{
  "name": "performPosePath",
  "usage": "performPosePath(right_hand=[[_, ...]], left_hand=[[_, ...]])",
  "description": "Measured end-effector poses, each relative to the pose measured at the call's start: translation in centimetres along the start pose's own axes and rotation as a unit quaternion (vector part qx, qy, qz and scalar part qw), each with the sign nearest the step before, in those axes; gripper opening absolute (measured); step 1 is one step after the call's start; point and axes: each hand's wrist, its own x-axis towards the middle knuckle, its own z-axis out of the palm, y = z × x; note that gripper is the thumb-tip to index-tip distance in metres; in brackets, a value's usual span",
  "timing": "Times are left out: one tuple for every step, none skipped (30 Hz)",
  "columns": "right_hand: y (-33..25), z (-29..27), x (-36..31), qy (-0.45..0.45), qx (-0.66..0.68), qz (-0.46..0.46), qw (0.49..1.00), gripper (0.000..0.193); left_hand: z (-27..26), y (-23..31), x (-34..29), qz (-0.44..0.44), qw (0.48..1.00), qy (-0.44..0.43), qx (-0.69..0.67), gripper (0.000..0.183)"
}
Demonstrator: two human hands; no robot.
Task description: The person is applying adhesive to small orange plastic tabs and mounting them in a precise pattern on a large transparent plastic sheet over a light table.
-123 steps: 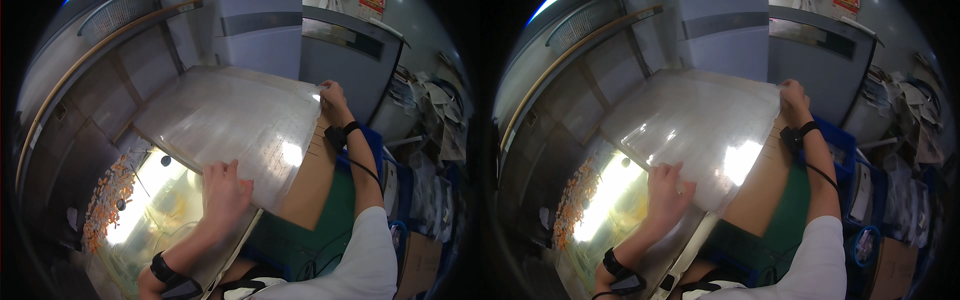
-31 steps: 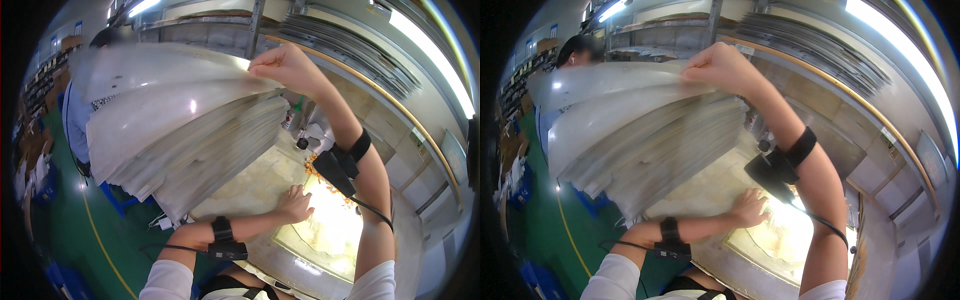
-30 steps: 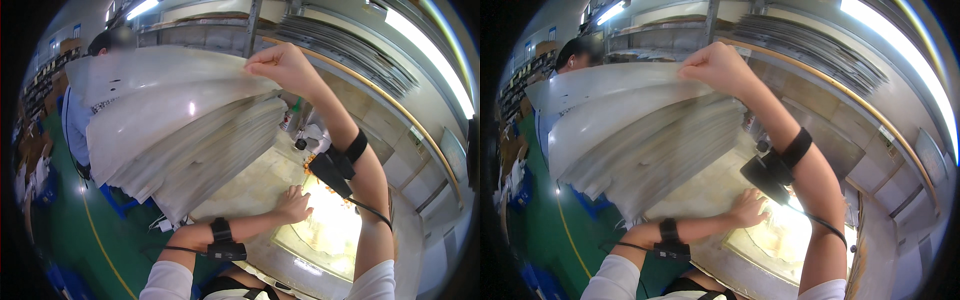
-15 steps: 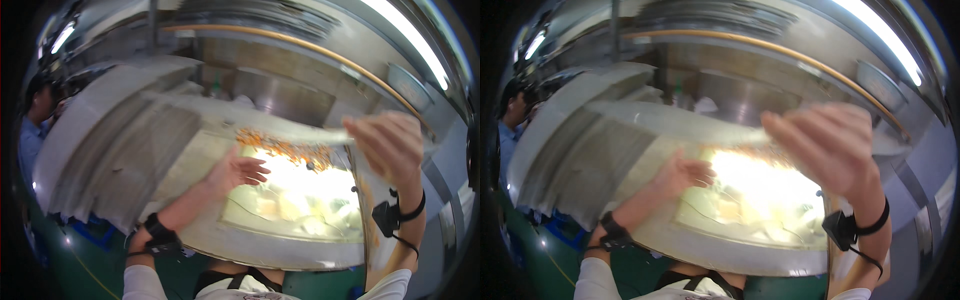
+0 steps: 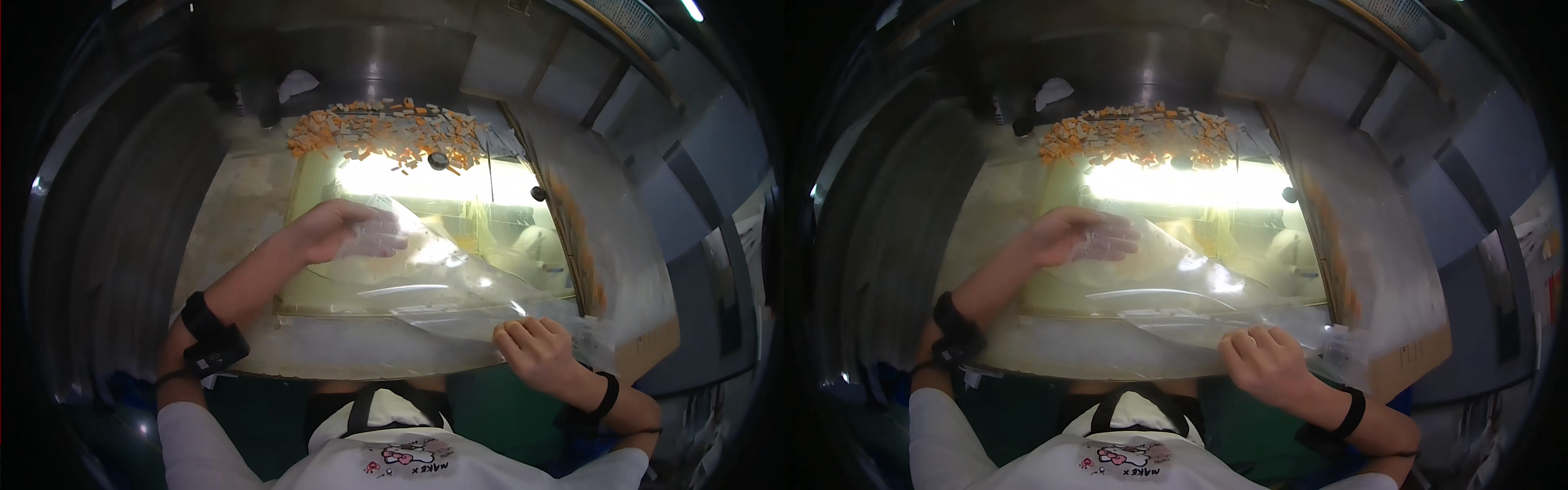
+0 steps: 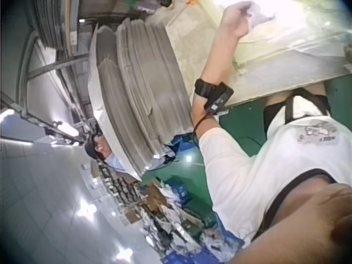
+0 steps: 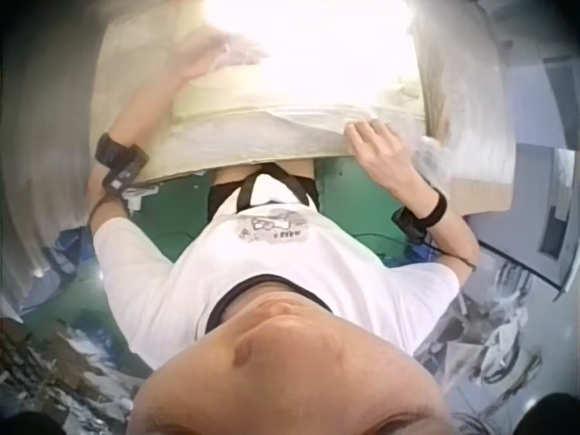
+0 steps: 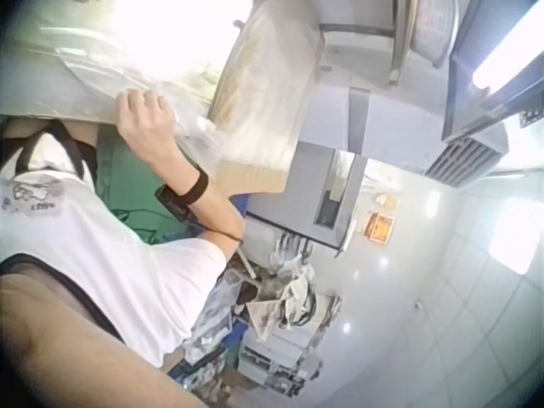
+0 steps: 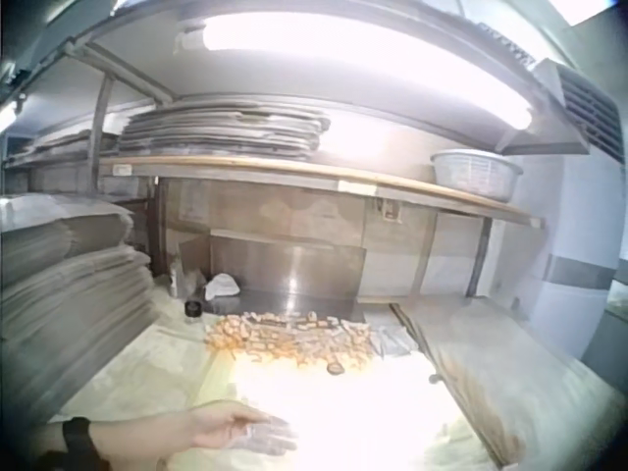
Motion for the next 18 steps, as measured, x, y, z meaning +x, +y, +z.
performPosePath(right_hand=[[-0.2,-0.2,-0.1,-0.003,0.003,0.003,1.0,0.017],[-0.3,-0.5,0.1,-0.062,0.068,0.029,0.995,0.021],[-0.3,-0.9,0.3,-0.119,0.132,0.054,0.983,0.024],[0.1,-1.4,0.7,-0.123,0.133,0.054,0.982,0.024],[0.6,-1.9,1.2,-0.102,0.17,0.062,0.978,0.03],[1.2,-2.4,1.9,-0.082,0.206,0.069,0.973,0.036],[2.0,-2.8,2.8,-0.083,0.211,0.086,0.97,0.041],[2.7,-2.8,3.9,-0.086,0.212,0.087,0.969,0.041],[3.3,-2.8,5.3,-0.05,0.247,0.113,0.961,0.039],[3.9,-2.6,6.8,-0.012,0.278,0.136,0.951,0.037],[4.5,-1.8,8.2,-0.014,0.277,0.136,0.951,0.037],[5.0,-0.4,9.4,0.029,0.329,0.165,0.929,0.033],[5.4,1.0,10.5,0.07,0.38,0.193,0.902,0.028],[5.8,1.7,11.3,0.069,0.379,0.193,0.903,0.028],[6.2,2.4,11.9,0.021,0.419,0.194,0.887,0.025],[6.4,2.7,12.4,-0.027,0.458,0.195,0.867,0.021],[6.3,2.6,12.6,-0.04,0.476,0.202,0.855,0.012],[6.2,2.6,12.6,-0.043,0.473,0.204,0.856,0.012]], left_hand=[[-0.1,0.1,0.1,0.001,1.0,-0.013,0.006,0.038],[0.0,0.2,0.2,-0.003,1.0,-0.013,0.004,0.038],[0.2,0.3,0.2,0.004,1.0,0.014,0.011,0.037],[0.4,0.4,0.2,0.013,0.999,0.039,0.019,0.036],[0.5,0.5,0.3,0.011,0.999,0.039,0.016,0.036],[0.6,0.6,0.3,0.006,0.998,0.058,0.016,0.038],[0.8,0.8,0.4,0.001,0.997,0.078,0.017,0.04],[1.0,0.8,0.4,-0.002,0.997,0.076,0.014,0.04],[1.2,0.8,0.3,-0.009,0.996,0.083,0.02,0.042],[1.3,0.9,0.3,-0.013,0.996,0.09,0.025,0.043],[1.4,1.1,0.4,-0.012,0.996,0.088,0.024,0.043],[1.6,1.2,0.5,-0.012,0.996,0.088,0.03,0.043],[1.5,1.3,0.6,-0.013,0.995,0.087,0.035,0.043],[1.5,1.4,0.7,-0.012,0.996,0.086,0.033,0.043],[1.5,1.5,0.8,-0.005,0.996,0.083,0.04,0.044],[1.4,1.5,0.9,0.002,0.996,0.08,0.046,0.045],[1.3,1.6,0.9,0.002,0.996,0.077,0.043,0.045],[1.0,1.6,0.8,0.038,0.988,0.122,0.089,0.044]])
